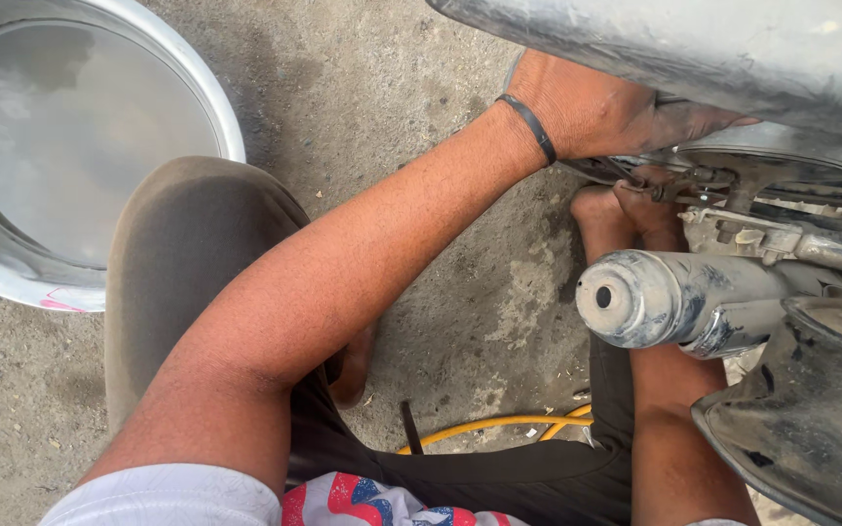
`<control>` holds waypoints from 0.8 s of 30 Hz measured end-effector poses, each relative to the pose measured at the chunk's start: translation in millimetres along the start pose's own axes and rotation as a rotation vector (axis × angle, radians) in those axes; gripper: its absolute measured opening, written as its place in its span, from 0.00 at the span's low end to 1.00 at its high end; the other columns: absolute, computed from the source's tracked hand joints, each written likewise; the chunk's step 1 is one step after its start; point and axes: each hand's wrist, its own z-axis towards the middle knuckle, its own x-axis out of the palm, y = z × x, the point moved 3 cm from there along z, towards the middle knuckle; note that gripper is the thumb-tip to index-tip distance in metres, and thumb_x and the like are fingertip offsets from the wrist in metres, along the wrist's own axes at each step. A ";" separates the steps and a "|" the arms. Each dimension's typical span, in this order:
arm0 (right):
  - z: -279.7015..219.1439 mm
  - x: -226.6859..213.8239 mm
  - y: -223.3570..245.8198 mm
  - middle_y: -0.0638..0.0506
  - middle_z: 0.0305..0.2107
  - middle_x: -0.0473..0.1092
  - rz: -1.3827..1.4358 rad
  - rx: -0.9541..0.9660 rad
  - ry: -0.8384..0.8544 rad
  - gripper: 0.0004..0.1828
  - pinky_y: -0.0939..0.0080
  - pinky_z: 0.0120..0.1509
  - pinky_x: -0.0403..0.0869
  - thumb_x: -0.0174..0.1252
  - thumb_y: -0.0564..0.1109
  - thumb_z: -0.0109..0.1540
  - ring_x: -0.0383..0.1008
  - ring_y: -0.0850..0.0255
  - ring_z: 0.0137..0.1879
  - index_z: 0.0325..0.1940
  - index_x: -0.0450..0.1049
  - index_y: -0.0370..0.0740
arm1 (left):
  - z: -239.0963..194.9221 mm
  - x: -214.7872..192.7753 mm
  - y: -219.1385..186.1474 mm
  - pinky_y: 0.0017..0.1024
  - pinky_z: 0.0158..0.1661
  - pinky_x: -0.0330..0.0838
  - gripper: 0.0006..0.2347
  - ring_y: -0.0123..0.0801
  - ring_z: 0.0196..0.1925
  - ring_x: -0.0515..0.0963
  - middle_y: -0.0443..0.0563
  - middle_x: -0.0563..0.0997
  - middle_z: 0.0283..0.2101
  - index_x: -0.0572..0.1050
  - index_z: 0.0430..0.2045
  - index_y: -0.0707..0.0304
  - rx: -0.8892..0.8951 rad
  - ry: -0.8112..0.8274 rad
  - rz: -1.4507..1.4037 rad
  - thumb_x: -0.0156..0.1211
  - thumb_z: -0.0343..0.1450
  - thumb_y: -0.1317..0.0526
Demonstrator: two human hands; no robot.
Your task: The person uses a tire lever to pry the tire bead away from the rim of a motorcycle's rear wheel. They repeatedly insert the tool and lever the tire to loosen the bead. The person is sitting on the ground next to the motorcycle during the process.
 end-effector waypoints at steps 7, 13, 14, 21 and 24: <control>20.3 -8.2 0.4 0.41 0.33 0.75 0.011 0.048 0.079 0.11 0.43 0.45 0.73 0.62 0.46 0.63 0.76 0.45 0.38 0.39 0.78 0.34 | -3.6 -4.0 3.7 0.42 0.38 0.79 0.28 0.43 0.39 0.86 0.52 0.87 0.39 0.83 0.43 0.55 0.050 -0.110 0.039 0.63 0.68 0.31; -2.5 0.1 -12.4 0.45 0.33 0.75 -0.551 -0.406 -0.174 0.06 0.47 0.47 0.73 0.60 0.42 0.65 0.76 0.48 0.42 0.34 0.77 0.39 | 0.1 -11.8 3.1 0.39 0.34 0.79 0.29 0.42 0.34 0.86 0.53 0.87 0.34 0.83 0.39 0.59 -0.026 -0.093 -0.009 0.66 0.66 0.30; -11.8 -2.7 -12.0 0.46 0.35 0.76 -0.671 -0.472 -0.186 0.04 0.49 0.48 0.73 0.59 0.41 0.65 0.77 0.50 0.44 0.37 0.78 0.40 | 0.3 -13.0 -1.7 0.39 0.34 0.79 0.29 0.42 0.34 0.86 0.52 0.87 0.33 0.84 0.39 0.58 -0.028 -0.094 -0.012 0.67 0.66 0.30; 35.3 -14.8 24.5 0.43 0.27 0.73 0.098 0.198 0.046 0.10 0.47 0.43 0.73 0.59 0.45 0.63 0.76 0.48 0.33 0.34 0.77 0.34 | 2.4 -43.6 -16.9 0.39 0.42 0.79 0.33 0.47 0.40 0.85 0.55 0.84 0.39 0.79 0.41 0.59 0.097 -0.418 0.201 0.66 0.60 0.28; 3.9 -35.0 45.0 0.44 0.32 0.76 0.190 0.260 0.075 0.16 0.51 0.46 0.74 0.60 0.52 0.66 0.77 0.53 0.37 0.39 0.79 0.35 | -1.1 -23.0 -7.5 0.40 0.40 0.79 0.32 0.47 0.38 0.85 0.56 0.85 0.36 0.80 0.39 0.63 0.033 -0.286 0.036 0.68 0.63 0.30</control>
